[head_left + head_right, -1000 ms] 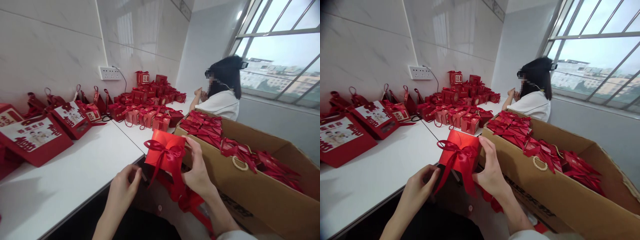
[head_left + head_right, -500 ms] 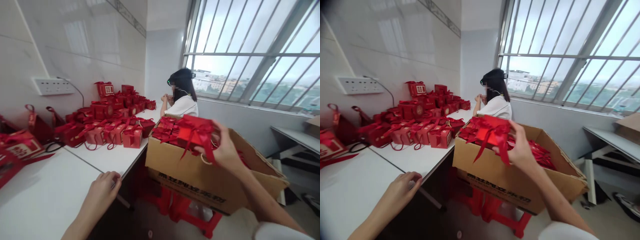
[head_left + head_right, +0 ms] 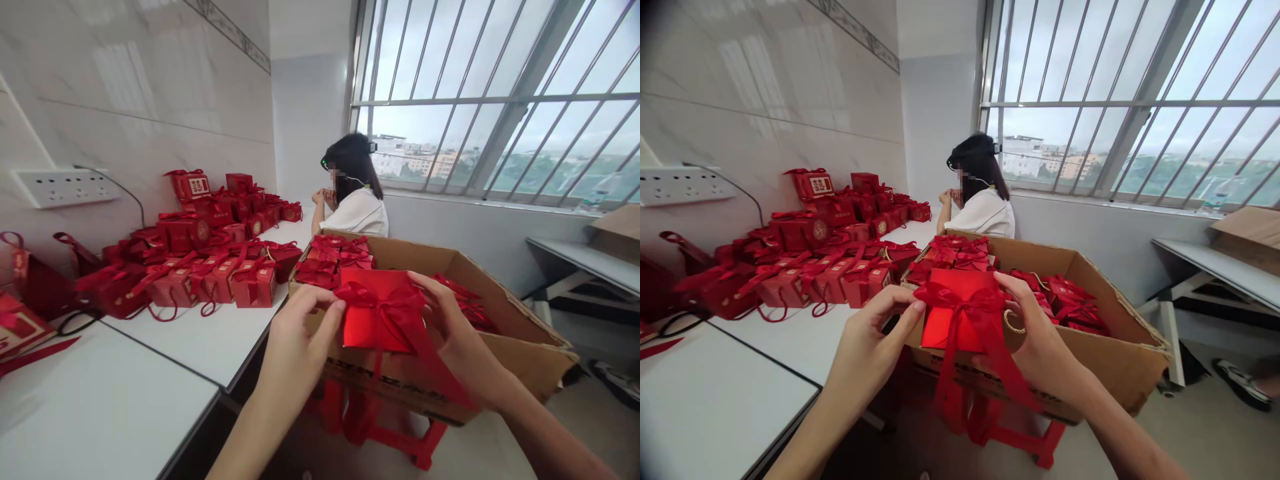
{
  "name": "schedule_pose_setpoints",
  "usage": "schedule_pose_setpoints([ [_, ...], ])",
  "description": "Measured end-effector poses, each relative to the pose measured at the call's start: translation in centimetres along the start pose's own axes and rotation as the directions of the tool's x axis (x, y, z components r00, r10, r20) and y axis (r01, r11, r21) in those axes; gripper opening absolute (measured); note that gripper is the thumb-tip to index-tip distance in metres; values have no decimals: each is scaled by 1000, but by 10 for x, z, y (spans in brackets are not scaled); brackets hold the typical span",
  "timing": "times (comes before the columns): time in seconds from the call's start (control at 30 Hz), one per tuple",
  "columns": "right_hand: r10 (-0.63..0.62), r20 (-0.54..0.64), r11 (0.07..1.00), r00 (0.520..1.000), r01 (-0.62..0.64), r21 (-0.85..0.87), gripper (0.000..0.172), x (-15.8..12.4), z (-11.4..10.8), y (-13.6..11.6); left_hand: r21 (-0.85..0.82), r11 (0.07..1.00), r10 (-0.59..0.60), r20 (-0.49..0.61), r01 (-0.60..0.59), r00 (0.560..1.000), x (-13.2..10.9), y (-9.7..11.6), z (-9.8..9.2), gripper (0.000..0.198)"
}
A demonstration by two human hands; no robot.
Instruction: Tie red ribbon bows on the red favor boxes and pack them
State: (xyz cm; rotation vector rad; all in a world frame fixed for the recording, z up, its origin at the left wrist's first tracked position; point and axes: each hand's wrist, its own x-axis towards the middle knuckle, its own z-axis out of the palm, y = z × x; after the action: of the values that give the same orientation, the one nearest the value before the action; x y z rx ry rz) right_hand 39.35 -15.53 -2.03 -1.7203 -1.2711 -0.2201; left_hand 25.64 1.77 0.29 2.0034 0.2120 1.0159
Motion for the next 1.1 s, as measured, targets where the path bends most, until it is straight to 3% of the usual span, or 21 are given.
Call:
schedule_pose_setpoints([
  [0.1,-57,15,997,998,58,-49,91,-4,-3,0,-30,999,-26,-116,22,993,-7,1,3,15],
  [0.17,-78,26,995,997,79,-52,91,-6,-3,1,-37,999,-34,-118,30,992,-12,5,6,20],
  [0.27,-112,29,992,993,114,-55,90,-9,-3,-2,25,996,89,-113,-87,990,-21,14,8,4],
  [0.33,-146,33,988,989,148,-52,89,-10,-3,-4,96,984,160,-118,-149,980,-28,21,8,17],
  [0.43,-187,45,981,981,189,-45,87,-11,-4,-7,156,980,135,-47,-127,990,-37,30,8,41],
  [0.57,-194,47,979,980,197,-51,86,-12,-4,-9,228,971,112,-142,-77,984,-44,34,11,20],
  [0.63,-191,43,981,981,193,-39,88,-13,-3,-11,275,947,221,-173,-168,960,-48,34,14,7],
  [0.77,-188,26,982,982,188,-8,88,-16,-2,-13,361,825,496,-91,-436,864,-62,34,24,19],
  [0.9,-167,10,986,986,168,-15,82,-19,-2,-13,473,745,580,-111,-471,807,-75,38,34,20],
  [1.0,-173,25,985,985,173,4,80,-23,-2,-14,475,715,627,-109,-513,772,-74,33,31,19],
  [1.1,-174,29,985,984,174,-19,87,-25,-7,-13,471,784,530,-168,-405,831,-60,14,14,14],
])
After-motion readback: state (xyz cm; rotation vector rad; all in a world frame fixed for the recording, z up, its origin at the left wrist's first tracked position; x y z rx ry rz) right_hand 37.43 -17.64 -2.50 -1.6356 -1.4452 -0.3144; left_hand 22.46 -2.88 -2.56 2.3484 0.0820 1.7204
